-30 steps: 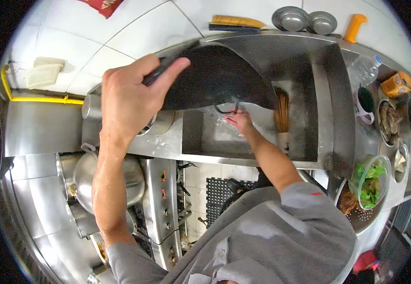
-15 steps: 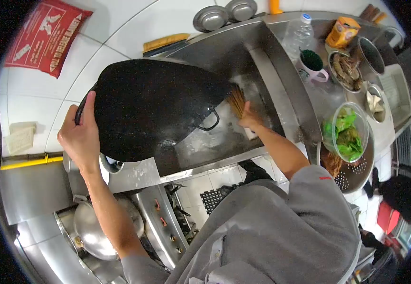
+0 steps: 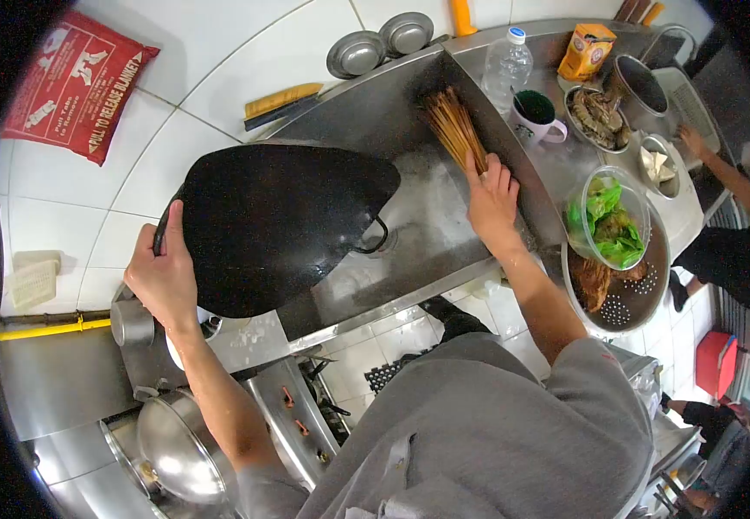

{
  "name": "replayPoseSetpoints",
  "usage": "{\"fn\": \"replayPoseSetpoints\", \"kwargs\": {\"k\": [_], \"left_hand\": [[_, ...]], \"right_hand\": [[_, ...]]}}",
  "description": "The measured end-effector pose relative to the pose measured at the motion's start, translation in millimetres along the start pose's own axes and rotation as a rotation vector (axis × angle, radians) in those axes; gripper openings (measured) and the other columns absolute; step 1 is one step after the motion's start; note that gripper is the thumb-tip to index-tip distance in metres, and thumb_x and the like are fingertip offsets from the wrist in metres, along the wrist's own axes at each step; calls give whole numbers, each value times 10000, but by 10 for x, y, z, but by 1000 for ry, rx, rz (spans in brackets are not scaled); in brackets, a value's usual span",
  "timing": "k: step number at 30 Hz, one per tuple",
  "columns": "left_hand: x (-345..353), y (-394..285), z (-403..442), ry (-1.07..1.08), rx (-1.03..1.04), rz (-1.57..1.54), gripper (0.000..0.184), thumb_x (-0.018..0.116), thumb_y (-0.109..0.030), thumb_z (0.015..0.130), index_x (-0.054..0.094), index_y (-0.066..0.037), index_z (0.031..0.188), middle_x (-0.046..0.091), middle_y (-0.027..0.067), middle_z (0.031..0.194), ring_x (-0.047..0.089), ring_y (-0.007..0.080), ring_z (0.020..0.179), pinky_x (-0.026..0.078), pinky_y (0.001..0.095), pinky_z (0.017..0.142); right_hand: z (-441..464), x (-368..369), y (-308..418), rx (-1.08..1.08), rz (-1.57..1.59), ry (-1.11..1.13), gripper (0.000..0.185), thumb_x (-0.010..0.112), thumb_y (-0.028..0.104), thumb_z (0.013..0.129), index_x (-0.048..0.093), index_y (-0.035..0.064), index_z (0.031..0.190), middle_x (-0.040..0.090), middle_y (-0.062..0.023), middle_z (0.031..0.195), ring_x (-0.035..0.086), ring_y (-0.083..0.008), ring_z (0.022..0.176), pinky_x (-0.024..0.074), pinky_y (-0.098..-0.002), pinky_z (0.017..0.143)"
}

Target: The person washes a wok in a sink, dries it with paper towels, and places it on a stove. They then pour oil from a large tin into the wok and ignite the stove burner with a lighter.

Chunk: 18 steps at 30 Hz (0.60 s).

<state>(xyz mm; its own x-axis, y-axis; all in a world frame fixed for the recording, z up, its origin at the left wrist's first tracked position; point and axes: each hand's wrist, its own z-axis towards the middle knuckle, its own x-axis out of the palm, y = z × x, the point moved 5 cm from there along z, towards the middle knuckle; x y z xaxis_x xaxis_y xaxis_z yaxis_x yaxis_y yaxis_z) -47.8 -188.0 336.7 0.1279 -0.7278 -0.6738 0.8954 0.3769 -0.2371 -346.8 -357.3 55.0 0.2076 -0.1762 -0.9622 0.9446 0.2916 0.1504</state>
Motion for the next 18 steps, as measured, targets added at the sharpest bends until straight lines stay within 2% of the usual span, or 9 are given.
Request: {"fn": "replayPoseSetpoints", "kwargs": {"k": [2, 4, 8, 10, 17, 18], "left_hand": [[-9, 10, -45, 16, -10, -3, 376, 697, -241, 776, 503, 7, 571, 308, 25, 422, 251, 106, 412, 260, 262, 403], [-13, 17, -55, 17, -21, -34, 329, 701, -220, 773, 540, 7, 597, 303, 17, 428, 253, 87, 420, 251, 248, 403], [-65, 0, -72, 13, -25, -48, 289, 705, -195, 767, 564, 6, 616, 294, 5, 434, 247, 76, 425, 241, 241, 403], [-82, -18, -88, 19, -27, -44, 290, 710, -180, 762, 554, 8, 606, 288, -3, 438, 242, 67, 430, 230, 236, 403], [-105, -50, -109, 3, -33, -76, 305, 712, -168, 760, 531, 7, 587, 280, -8, 438, 234, 61, 432, 214, 231, 401], [-105, -62, -109, -1, -29, -99, 319, 714, -170, 759, 518, 3, 575, 279, -11, 436, 235, 59, 432, 216, 227, 400]], "right_hand": [[-31, -85, 47, -27, -7, -31, 790, 657, 38, 661, 321, 208, 1356, 323, -127, 1231, 361, -318, 1084, 342, -417, 856], [21, -141, 30, -11, 38, 30, 678, 610, -15, 652, 433, 147, 1287, 345, -125, 1220, 370, -305, 1073, 326, -413, 852], [37, -147, 62, -3, 5, -59, 640, 611, -9, 653, 459, 113, 1263, 353, -115, 1209, 376, -303, 1060, 323, -409, 850], [-40, -297, 177, -131, 77, -141, 579, 619, 6, 659, 497, 75, 1222, 368, -110, 1186, 374, -298, 1053, 319, -403, 846], [-149, -218, 168, -183, 210, -38, 474, 643, 46, 670, 564, 52, 1137, 401, -87, 1123, 360, -277, 1063, 304, -398, 851], [-172, -295, 189, -199, 204, -76, 449, 647, 57, 677, 571, 48, 1119, 434, -96, 1093, 398, -286, 1038, 330, -402, 829]]}}
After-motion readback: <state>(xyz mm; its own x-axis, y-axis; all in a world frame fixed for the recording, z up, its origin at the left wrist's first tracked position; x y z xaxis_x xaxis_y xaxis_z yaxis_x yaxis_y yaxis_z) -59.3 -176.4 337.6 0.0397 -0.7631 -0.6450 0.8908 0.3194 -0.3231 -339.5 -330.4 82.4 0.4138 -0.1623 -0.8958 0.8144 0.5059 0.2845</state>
